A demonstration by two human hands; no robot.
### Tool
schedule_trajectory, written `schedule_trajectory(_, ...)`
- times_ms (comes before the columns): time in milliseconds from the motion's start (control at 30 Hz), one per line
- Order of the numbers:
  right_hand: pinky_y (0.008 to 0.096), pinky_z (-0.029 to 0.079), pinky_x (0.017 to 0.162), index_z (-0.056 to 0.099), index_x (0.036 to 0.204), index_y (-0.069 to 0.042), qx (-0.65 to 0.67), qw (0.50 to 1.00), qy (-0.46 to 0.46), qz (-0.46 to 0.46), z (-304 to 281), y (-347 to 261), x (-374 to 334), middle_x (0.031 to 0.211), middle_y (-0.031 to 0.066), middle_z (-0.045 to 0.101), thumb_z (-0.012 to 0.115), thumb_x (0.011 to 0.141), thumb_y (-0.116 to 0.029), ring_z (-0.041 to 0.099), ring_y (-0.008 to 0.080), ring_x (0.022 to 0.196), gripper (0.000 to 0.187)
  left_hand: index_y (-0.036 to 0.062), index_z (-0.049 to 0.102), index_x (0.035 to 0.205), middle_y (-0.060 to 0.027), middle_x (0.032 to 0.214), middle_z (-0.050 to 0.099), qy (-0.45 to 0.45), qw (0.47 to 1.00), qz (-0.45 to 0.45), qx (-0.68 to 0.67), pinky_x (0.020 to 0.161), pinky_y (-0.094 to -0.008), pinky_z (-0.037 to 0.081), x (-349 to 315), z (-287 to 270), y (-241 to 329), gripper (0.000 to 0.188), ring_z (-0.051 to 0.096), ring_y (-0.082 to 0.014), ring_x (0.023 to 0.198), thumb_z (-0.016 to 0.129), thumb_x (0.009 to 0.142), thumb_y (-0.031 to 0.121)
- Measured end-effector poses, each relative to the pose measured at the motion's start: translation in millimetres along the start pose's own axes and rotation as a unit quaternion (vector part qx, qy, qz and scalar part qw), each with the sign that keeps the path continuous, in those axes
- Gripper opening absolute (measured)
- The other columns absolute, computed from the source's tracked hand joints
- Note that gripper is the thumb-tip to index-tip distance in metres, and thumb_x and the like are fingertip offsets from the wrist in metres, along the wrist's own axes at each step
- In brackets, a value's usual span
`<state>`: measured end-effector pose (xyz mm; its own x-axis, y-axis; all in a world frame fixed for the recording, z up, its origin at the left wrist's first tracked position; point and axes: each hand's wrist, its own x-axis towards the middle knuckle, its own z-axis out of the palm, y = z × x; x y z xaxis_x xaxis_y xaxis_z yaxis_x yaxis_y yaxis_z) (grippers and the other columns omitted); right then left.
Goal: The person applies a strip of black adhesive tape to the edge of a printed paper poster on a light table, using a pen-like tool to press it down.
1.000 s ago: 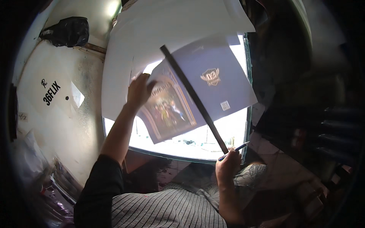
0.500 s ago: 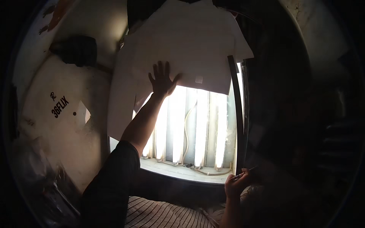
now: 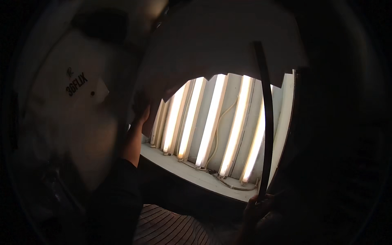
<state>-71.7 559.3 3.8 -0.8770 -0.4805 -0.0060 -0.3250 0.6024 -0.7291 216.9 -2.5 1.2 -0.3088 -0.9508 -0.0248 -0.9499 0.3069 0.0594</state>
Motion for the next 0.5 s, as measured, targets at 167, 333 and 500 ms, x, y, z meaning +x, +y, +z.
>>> schedule_trajectory(167,0.0394,0.044,0.092,0.044,0.122,-0.003,0.000,0.998,-0.028,0.047,-5,19,-8,0.103,0.0125,0.051,0.062,0.093,-0.016,0.054,0.0255,0.098,0.036,0.0071,0.018,0.160,-0.0225,0.166,0.013,-0.047,0.998,0.023,0.033,0.119,-0.0639,0.010,-180,57,59,0.084,0.011,-0.0383,0.154,0.041,0.100,0.061)
schedule_trajectory(333,0.0381,0.045,0.090,0.044,0.120,-0.002,-0.080,0.996,-0.019,0.027,14,-15,-22,0.100,0.0119,0.052,0.062,0.093,-0.016,0.055,0.0256,0.097,0.035,0.0052,0.022,0.158,-0.0213,0.165,0.018,-0.111,0.926,0.153,-0.326,0.120,-0.0608,0.012,-318,41,196,0.104,0.012,-0.0434,0.153,0.061,0.086,0.069)
schedule_trajectory(500,0.0414,0.044,0.091,0.050,0.115,-0.002,-0.051,0.998,-0.025,0.021,2,-18,-42,0.104,0.0146,0.052,0.069,0.086,-0.015,0.057,0.0267,0.097,0.037,0.0090,0.036,0.154,-0.0178,0.163,0.028,-0.031,0.951,0.278,-0.131,0.120,-0.0600,0.016,-185,19,152,0.084,0.020,-0.0378,0.153,0.062,0.092,0.059)
